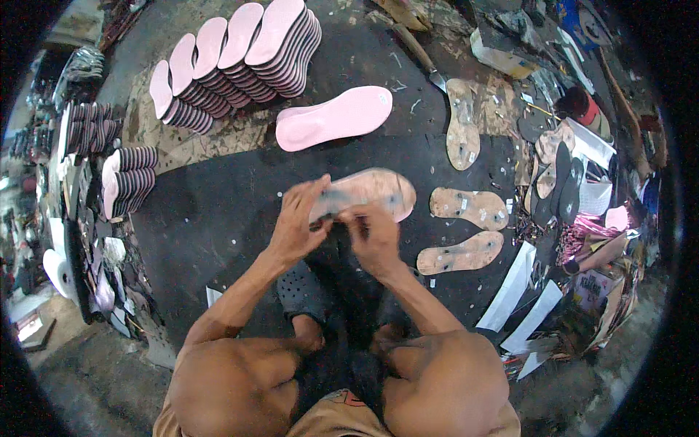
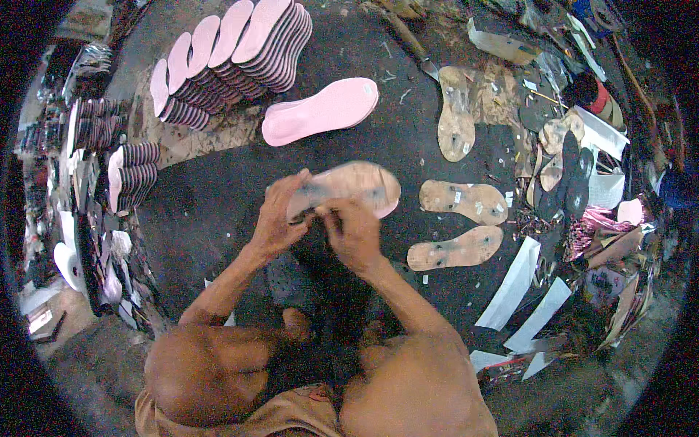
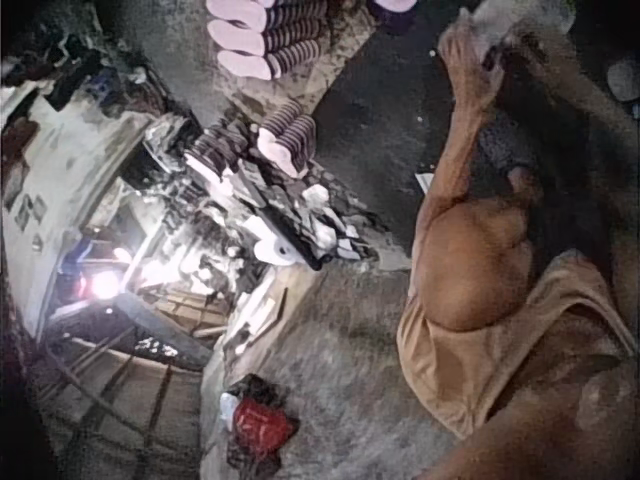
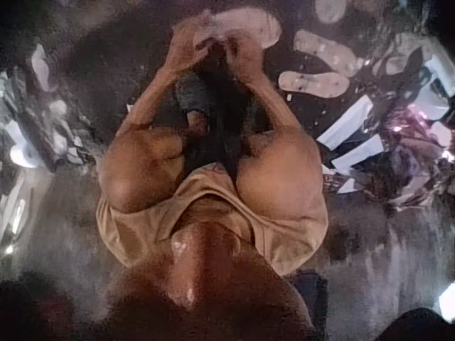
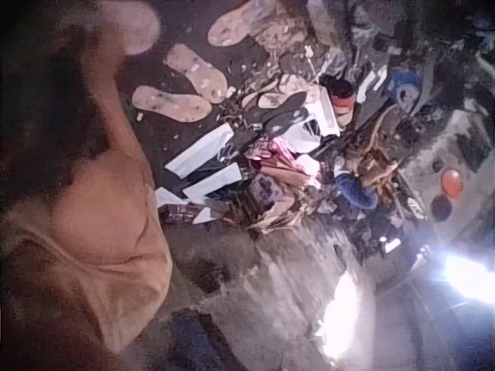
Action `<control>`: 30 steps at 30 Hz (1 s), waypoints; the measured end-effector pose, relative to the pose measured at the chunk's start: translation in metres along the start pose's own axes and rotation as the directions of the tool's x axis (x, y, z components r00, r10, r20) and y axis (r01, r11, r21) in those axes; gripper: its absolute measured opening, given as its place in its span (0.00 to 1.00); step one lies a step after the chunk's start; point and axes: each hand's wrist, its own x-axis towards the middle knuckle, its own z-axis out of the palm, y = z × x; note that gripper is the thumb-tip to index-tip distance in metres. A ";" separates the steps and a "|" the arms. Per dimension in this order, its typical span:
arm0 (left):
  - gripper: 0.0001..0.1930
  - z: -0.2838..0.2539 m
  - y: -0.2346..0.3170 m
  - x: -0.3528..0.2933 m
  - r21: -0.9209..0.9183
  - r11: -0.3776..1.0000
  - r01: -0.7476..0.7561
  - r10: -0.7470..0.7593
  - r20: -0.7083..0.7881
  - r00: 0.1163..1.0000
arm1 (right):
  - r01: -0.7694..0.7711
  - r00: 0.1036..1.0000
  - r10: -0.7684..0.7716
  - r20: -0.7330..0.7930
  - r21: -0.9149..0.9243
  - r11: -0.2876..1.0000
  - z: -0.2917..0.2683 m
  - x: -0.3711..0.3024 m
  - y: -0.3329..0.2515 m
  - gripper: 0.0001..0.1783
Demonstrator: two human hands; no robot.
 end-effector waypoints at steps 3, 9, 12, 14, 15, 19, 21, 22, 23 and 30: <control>0.40 -0.015 -0.017 0.049 0.069 0.997 0.015 -0.003 -0.160 0.987 | -0.141 0.975 0.140 -0.175 0.008 0.990 -0.046 0.024 -0.014 0.06; 0.35 -0.035 -0.029 0.085 -0.022 1.000 -0.001 0.000 -0.046 0.999 | -0.368 0.848 0.420 -0.322 0.211 0.906 -0.104 0.013 0.031 0.14; 0.35 -0.022 -0.006 0.013 -0.175 0.978 0.112 -0.094 0.106 0.990 | -0.439 0.814 0.473 -0.338 0.175 0.881 -0.119 -0.022 0.054 0.14; 0.36 -0.016 -0.001 -0.007 -0.204 0.959 0.198 -0.155 0.208 0.966 | -0.504 0.785 0.558 -0.270 0.246 0.828 -0.107 -0.021 0.048 0.13; 0.37 -0.012 0.000 -0.008 -0.177 0.963 0.202 -0.159 0.228 0.961 | -0.508 0.794 0.551 -0.259 0.215 0.834 -0.102 -0.023 0.050 0.14; 0.41 -0.002 0.001 -0.009 -0.088 0.984 0.156 -0.130 0.242 0.962 | -0.456 0.815 0.506 -0.282 0.226 0.861 -0.090 -0.021 0.045 0.14; 0.43 0.000 0.001 -0.009 -0.078 0.986 0.145 -0.124 0.229 0.965 | -0.463 0.818 0.500 -0.285 0.190 0.866 -0.086 -0.023 0.049 0.13; 0.43 0.002 0.002 -0.010 -0.086 0.982 0.169 -0.145 0.228 0.963 | -0.477 0.821 0.502 -0.273 0.155 0.865 -0.087 -0.021 0.046 0.13; 0.44 0.002 0.002 -0.010 -0.094 0.977 0.193 -0.167 0.227 0.959 | -0.490 0.824 0.504 -0.259 0.121 0.863 -0.088 -0.019 0.044 0.13; 0.46 0.007 0.000 -0.007 -0.234 0.940 0.250 -0.201 0.216 0.956 | -0.149 0.983 0.115 -0.140 -0.263 0.953 -0.068 -0.011 0.043 0.06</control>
